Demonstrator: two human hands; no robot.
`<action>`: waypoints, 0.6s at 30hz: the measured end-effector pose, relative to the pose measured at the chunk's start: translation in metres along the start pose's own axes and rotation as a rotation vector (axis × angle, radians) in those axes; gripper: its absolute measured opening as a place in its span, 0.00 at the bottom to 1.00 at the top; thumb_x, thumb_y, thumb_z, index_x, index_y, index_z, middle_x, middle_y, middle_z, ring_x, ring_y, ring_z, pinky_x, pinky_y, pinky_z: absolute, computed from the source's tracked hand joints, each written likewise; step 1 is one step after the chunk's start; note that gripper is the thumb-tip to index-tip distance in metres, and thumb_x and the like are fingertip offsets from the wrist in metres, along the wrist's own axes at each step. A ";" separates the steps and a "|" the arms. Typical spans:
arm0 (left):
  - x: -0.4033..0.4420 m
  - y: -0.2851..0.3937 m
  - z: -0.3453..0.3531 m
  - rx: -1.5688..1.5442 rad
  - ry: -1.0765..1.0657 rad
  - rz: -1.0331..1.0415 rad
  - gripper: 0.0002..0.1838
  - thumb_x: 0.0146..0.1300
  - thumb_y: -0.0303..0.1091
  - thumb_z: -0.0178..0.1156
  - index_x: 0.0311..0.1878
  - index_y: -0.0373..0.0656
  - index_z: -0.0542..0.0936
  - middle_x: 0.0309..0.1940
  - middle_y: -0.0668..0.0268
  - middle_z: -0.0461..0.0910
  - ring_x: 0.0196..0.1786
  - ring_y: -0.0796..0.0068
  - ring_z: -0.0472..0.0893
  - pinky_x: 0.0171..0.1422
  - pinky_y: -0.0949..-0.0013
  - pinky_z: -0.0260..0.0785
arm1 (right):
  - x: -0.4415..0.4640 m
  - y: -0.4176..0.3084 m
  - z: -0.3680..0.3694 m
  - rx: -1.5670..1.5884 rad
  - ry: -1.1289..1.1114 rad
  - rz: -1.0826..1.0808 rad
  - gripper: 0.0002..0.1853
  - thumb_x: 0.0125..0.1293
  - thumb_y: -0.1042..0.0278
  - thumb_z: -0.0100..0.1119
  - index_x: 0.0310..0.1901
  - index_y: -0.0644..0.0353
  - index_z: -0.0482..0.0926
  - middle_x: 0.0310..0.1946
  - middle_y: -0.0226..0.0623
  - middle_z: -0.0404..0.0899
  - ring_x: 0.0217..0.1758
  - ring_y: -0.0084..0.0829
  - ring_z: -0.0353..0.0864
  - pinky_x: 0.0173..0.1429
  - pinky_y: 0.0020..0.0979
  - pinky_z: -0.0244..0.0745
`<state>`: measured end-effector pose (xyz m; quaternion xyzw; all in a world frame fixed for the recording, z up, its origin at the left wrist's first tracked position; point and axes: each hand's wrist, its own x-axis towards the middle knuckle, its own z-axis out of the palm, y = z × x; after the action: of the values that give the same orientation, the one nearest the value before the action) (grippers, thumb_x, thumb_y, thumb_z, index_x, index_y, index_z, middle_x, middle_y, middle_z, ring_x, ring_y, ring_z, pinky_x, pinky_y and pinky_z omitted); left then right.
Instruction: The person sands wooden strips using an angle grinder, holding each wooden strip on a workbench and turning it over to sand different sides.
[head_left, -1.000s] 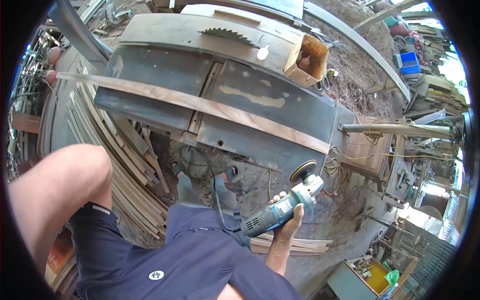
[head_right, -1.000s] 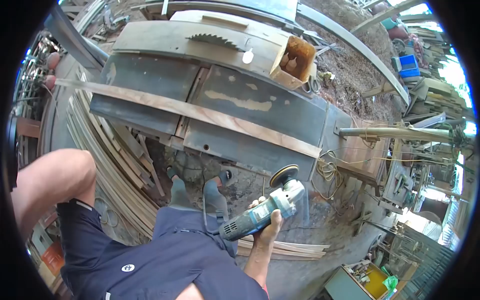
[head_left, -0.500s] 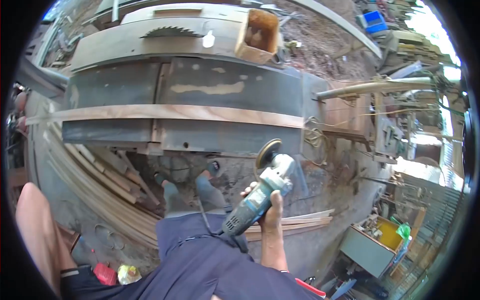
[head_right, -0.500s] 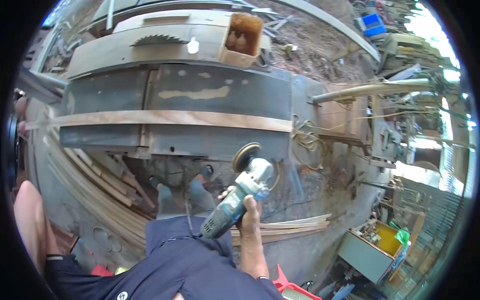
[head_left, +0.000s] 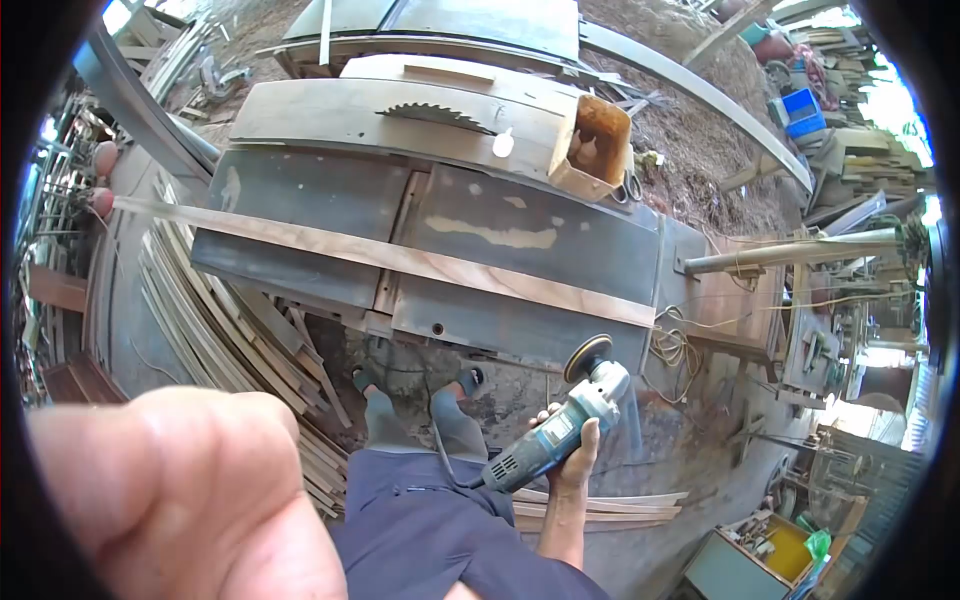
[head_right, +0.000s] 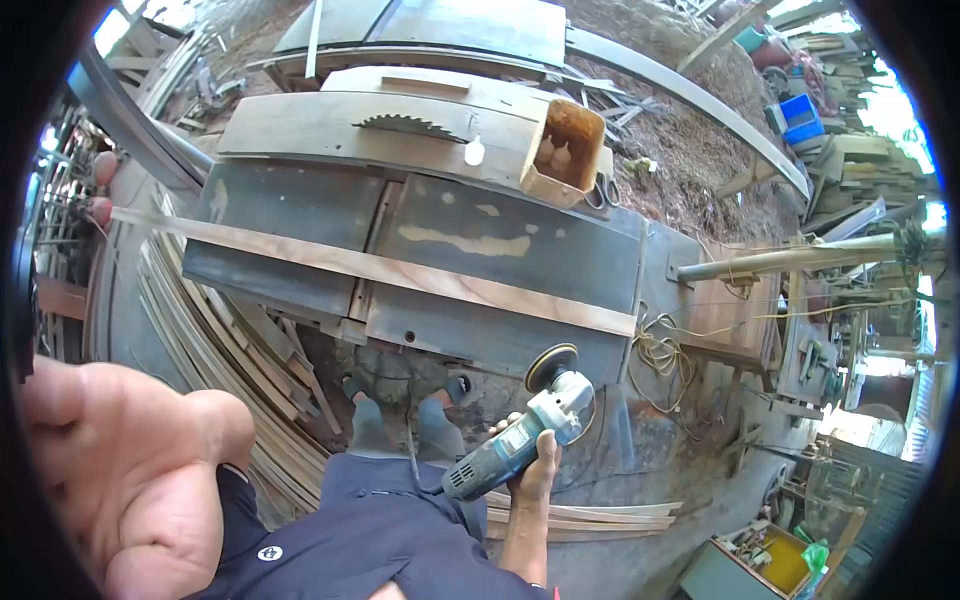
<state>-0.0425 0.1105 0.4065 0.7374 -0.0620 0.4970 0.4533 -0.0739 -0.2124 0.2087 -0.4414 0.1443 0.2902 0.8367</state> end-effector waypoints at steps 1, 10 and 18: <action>0.001 0.001 -0.004 0.008 0.008 0.016 0.28 0.77 0.46 0.55 0.73 0.39 0.69 0.72 0.50 0.67 0.74 0.57 0.68 0.77 0.58 0.61 | 0.000 0.001 0.002 -0.012 0.002 -0.004 0.36 0.68 0.37 0.64 0.63 0.61 0.72 0.45 0.43 0.79 0.47 0.42 0.84 0.55 0.48 0.84; 0.014 0.008 -0.042 0.105 0.061 0.163 0.31 0.78 0.49 0.54 0.74 0.38 0.68 0.74 0.48 0.65 0.76 0.54 0.67 0.80 0.57 0.59 | 0.017 0.008 0.025 -0.071 -0.023 0.026 0.33 0.71 0.42 0.63 0.65 0.62 0.70 0.45 0.44 0.80 0.46 0.41 0.85 0.54 0.48 0.85; 0.030 0.007 -0.052 0.101 0.152 0.325 0.33 0.79 0.51 0.52 0.75 0.37 0.66 0.76 0.46 0.63 0.77 0.52 0.65 0.82 0.56 0.57 | 0.028 0.013 0.042 -0.168 -0.086 0.002 0.35 0.71 0.41 0.63 0.67 0.61 0.69 0.45 0.44 0.80 0.45 0.40 0.85 0.53 0.46 0.85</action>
<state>-0.0662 0.1550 0.4398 0.6999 -0.1211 0.6204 0.3326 -0.0601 -0.1626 0.2103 -0.4971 0.0837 0.3211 0.8017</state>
